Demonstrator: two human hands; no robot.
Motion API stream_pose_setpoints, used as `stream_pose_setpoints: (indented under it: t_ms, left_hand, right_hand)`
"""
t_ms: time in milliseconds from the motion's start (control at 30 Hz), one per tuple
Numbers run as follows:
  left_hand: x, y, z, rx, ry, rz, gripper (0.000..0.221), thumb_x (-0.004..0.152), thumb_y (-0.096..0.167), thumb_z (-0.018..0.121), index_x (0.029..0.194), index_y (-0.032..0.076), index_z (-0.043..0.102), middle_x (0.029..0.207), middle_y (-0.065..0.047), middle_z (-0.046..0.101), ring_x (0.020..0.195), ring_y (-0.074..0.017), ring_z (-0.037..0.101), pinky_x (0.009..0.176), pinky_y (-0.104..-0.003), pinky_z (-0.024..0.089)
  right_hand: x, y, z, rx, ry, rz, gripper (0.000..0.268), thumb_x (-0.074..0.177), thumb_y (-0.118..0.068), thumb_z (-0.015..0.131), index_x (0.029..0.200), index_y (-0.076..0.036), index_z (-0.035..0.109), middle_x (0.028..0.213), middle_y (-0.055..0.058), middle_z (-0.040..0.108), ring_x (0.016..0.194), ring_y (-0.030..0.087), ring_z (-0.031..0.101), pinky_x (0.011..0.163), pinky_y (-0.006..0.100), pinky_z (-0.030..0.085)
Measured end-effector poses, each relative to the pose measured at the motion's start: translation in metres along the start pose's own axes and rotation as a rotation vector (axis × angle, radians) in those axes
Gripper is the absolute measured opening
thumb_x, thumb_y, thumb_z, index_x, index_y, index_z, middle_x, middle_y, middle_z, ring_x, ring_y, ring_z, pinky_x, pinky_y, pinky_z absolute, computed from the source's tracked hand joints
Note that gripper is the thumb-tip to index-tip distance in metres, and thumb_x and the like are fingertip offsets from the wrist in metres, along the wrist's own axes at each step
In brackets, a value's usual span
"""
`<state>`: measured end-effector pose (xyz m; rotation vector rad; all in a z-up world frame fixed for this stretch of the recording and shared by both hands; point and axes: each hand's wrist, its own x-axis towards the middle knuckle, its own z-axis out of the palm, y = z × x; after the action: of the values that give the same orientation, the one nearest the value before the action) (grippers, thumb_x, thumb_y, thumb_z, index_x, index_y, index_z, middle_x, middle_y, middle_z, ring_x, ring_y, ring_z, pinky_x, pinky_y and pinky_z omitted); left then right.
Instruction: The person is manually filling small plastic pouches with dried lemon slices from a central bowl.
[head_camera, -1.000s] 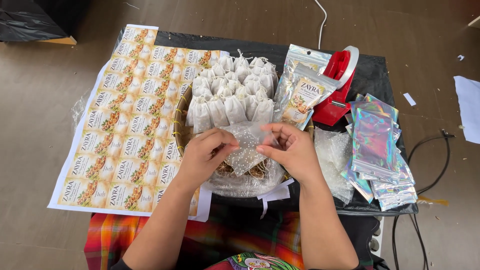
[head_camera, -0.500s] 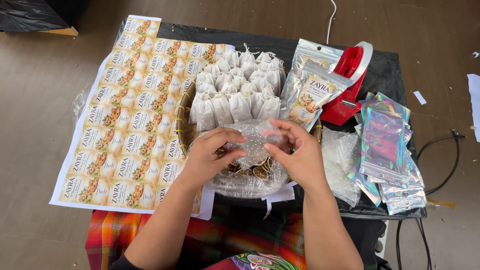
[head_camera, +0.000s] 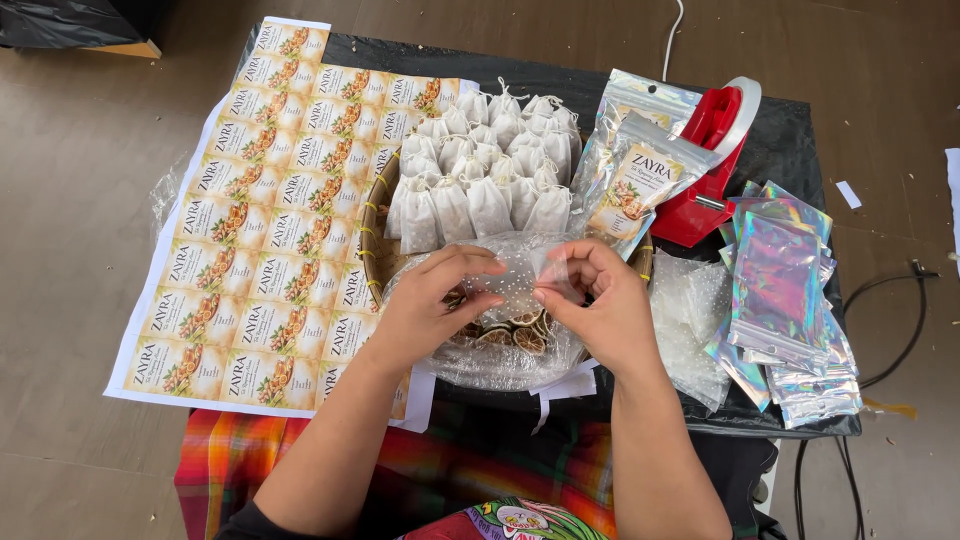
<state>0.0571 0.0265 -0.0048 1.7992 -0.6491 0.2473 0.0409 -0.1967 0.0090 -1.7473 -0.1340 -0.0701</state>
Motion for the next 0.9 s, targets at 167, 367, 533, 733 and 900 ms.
stream_pose_setpoints:
  t_ms: [167, 367, 533, 733, 900]
  left_hand:
    - [0.001, 0.001, 0.000, -0.007, -0.003, 0.000, 0.031, 0.082, 0.007, 0.082, 0.111, 0.011, 0.072, 0.108, -0.009, 0.073, 0.097, -0.0324, 0.073, 0.085, -0.044, 0.058]
    - [0.002, 0.002, -0.001, -0.024, -0.016, 0.020, 0.037, 0.081, 0.009, 0.084, 0.115, 0.011, 0.071, 0.111, -0.010, 0.072, 0.102, -0.0324, 0.072, 0.090, -0.045, 0.057]
    - [0.002, 0.002, -0.002, -0.016, -0.032, 0.068, 0.047, 0.077, 0.014, 0.088, 0.119, 0.011, 0.068, 0.120, -0.010, 0.069, 0.111, -0.0327, 0.069, 0.096, -0.046, 0.056]
    - [0.002, 0.003, -0.002, -0.016, -0.060, 0.100, 0.052, 0.077, 0.015, 0.088, 0.123, 0.008, 0.065, 0.122, -0.012, 0.066, 0.113, -0.0343, 0.067, 0.094, -0.046, 0.056]
    - [0.002, 0.004, -0.002, -0.049, -0.064, 0.073, 0.054, 0.077, 0.015, 0.088, 0.125, 0.007, 0.065, 0.124, -0.013, 0.065, 0.113, -0.0338, 0.068, 0.090, -0.044, 0.058]
  right_hand:
    - [0.000, 0.003, -0.001, 0.021, -0.019, 0.022, 0.037, 0.077, 0.001, 0.082, 0.110, -0.002, 0.065, 0.083, 0.008, 0.077, 0.063, 0.004, 0.051, 0.059, 0.018, 0.039]
    - [0.001, -0.003, 0.000, 0.030, -0.036, 0.052, 0.032, 0.080, 0.000, 0.080, 0.108, -0.003, 0.065, 0.089, 0.011, 0.080, 0.062, 0.002, 0.049, 0.058, 0.016, 0.038]
    - [0.001, -0.003, 0.000, 0.041, -0.050, 0.057, 0.033, 0.079, 0.002, 0.079, 0.108, -0.003, 0.064, 0.087, 0.014, 0.079, 0.058, 0.004, 0.050, 0.055, 0.017, 0.040]
    - [0.000, -0.005, -0.004, 0.108, -0.087, 0.046, 0.035, 0.078, 0.003, 0.080, 0.107, -0.004, 0.062, 0.078, 0.012, 0.076, 0.057, 0.004, 0.052, 0.055, 0.015, 0.041]
    - [0.000, -0.011, -0.006, 0.251, -0.119, 0.076, 0.031, 0.081, 0.004, 0.076, 0.107, -0.002, 0.060, 0.089, 0.015, 0.076, 0.065, 0.004, 0.058, 0.061, 0.018, 0.047]
